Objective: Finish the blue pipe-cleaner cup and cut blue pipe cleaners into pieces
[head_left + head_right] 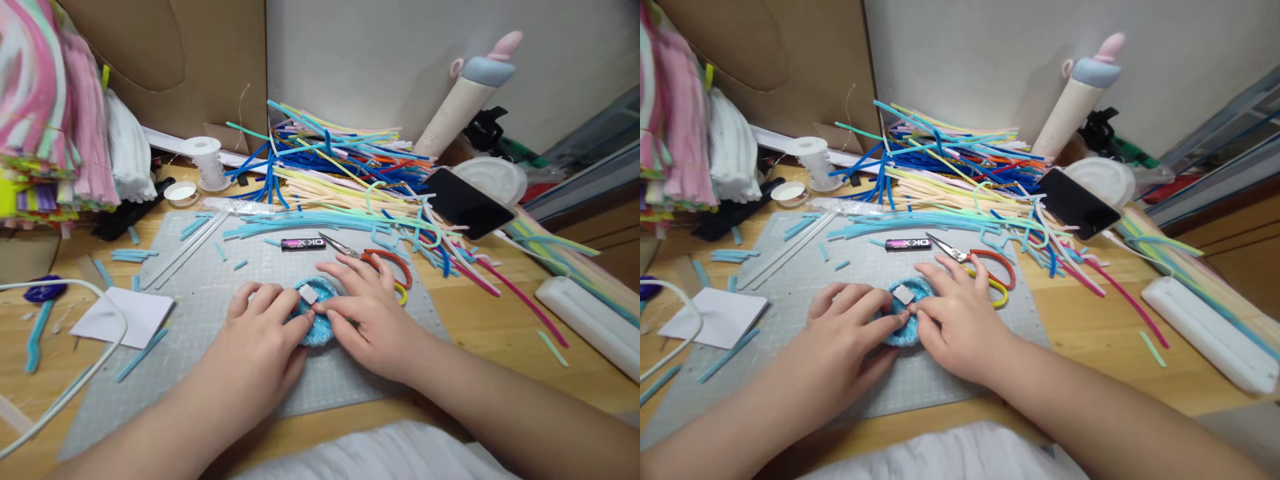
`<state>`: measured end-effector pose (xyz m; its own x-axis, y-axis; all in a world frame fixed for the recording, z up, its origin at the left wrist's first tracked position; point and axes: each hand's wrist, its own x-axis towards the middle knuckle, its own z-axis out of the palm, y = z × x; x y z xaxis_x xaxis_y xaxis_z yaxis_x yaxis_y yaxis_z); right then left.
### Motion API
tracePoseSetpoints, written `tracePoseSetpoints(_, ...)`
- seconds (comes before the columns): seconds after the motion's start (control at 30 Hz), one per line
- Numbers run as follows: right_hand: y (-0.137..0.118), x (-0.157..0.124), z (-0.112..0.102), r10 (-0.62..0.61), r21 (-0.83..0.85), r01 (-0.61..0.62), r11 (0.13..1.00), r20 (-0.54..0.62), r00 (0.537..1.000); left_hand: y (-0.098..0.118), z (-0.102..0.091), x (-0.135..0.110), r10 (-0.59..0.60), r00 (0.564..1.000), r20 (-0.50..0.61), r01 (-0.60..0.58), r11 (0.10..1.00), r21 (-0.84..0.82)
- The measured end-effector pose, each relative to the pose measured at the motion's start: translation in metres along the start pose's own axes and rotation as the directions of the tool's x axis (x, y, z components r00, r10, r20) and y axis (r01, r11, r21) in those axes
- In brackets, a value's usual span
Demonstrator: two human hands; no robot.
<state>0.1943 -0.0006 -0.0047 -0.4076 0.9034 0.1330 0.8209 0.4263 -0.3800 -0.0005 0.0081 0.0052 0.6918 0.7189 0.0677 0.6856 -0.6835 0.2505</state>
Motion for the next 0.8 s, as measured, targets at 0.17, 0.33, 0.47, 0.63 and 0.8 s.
tracePoseSetpoints(0.17, 0.006, -0.003, -0.003, -0.087, 0.076, 0.091, 0.993, -0.064, 0.994, -0.004, -0.001, 0.000, 0.048, 0.999, -0.014, -0.047, 0.999, 0.018)
tracePoseSetpoints(0.33, 0.010, -0.003, -0.006, -0.128, 0.117, 0.135, 0.984, -0.066, 0.990, -0.011, -0.003, -0.004, 0.107, 0.990, -0.090, -0.097, 0.989, 0.110)
tracePoseSetpoints(0.47, 0.006, -0.002, -0.009, -0.143, 0.102, 0.143, 0.985, -0.009, 0.990, -0.013, -0.006, -0.006, 0.082, 0.988, -0.133, -0.058, 0.982, 0.181)
tracePoseSetpoints(0.63, 0.001, -0.002, -0.011, -0.156, 0.083, 0.153, 0.985, 0.030, 0.987, -0.007, -0.018, -0.008, 0.025, 0.999, -0.045, -0.021, 0.996, 0.085)
tracePoseSetpoints(0.8, 0.001, -0.005, -0.013, -0.272, 0.232, 0.270, 0.934, -0.025, 0.962, -0.006, -0.020, -0.008, -0.078, 0.995, -0.068, 0.075, 0.996, -0.044)
